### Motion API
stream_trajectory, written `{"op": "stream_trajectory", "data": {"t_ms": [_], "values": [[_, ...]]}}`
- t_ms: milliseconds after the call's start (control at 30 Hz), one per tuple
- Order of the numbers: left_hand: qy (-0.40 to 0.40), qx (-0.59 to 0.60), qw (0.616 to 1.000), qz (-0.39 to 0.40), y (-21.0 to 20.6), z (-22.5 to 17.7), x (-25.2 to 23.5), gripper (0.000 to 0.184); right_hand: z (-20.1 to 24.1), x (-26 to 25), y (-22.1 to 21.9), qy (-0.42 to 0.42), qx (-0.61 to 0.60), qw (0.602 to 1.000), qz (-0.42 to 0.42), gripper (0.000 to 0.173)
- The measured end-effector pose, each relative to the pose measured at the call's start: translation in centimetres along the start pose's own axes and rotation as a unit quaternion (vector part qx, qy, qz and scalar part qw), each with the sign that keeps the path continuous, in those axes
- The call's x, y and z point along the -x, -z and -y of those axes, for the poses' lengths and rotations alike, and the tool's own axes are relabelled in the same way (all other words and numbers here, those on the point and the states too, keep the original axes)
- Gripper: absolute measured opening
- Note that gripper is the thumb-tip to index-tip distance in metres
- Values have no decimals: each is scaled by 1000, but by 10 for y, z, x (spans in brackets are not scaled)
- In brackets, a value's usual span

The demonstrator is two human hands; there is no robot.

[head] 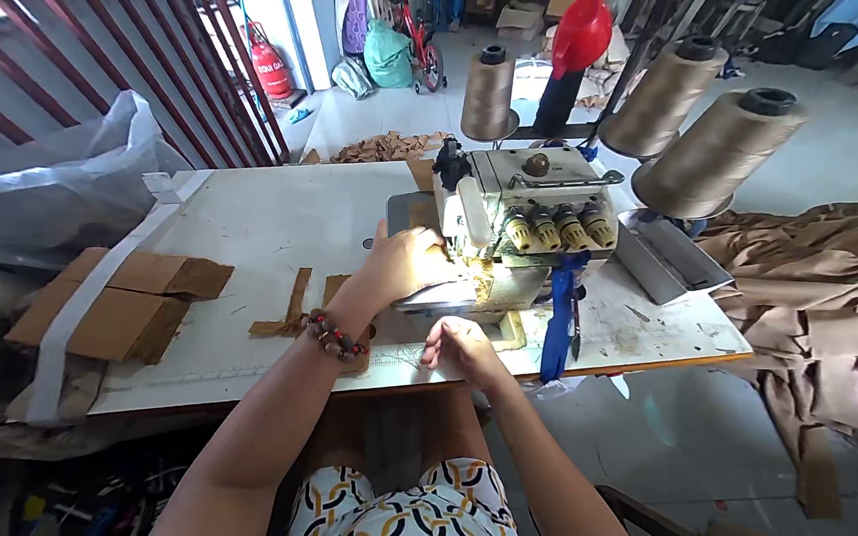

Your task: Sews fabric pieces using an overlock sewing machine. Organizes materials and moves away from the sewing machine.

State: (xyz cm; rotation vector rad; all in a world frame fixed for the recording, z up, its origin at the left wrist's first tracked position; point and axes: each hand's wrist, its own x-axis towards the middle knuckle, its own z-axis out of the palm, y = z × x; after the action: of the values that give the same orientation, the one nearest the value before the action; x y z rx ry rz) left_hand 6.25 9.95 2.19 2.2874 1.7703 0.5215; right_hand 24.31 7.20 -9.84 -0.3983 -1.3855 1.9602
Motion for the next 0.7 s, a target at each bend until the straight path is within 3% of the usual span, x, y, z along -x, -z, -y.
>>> {"op": "stream_trajectory", "data": {"t_ms": [133, 233, 367, 467, 567, 633, 667, 700], "values": [[-3, 10, 998, -56, 0, 21, 12, 51, -2, 0, 1, 19, -15, 1000, -15, 46], [65, 19, 993, -99, -1, 52, 54, 38, -5, 1, -2, 37, -14, 999, -36, 50], [146, -30, 989, -21, -33, 107, 88, 23, -7, -4, -4, 41, 11, 999, -23, 55], [129, -72, 987, -60, -47, 113, 96, 19, -9, -5, -4, 46, 28, 998, -20, 53], [58, -46, 976, -205, -54, 109, 99, 21, -8, -1, -3, 50, 34, 998, -34, 49], [-18, -30, 958, -283, -49, 85, 96, 23, -5, 0, -8, 53, 65, 996, -40, 44], [-54, -30, 955, -291, -44, 66, 94, 22, -4, 0, -12, 52, 83, 995, -38, 52], [-85, -36, 956, -280, -41, 45, 92, 22, -4, 1, -15, 46, 94, 994, -36, 73]]}}
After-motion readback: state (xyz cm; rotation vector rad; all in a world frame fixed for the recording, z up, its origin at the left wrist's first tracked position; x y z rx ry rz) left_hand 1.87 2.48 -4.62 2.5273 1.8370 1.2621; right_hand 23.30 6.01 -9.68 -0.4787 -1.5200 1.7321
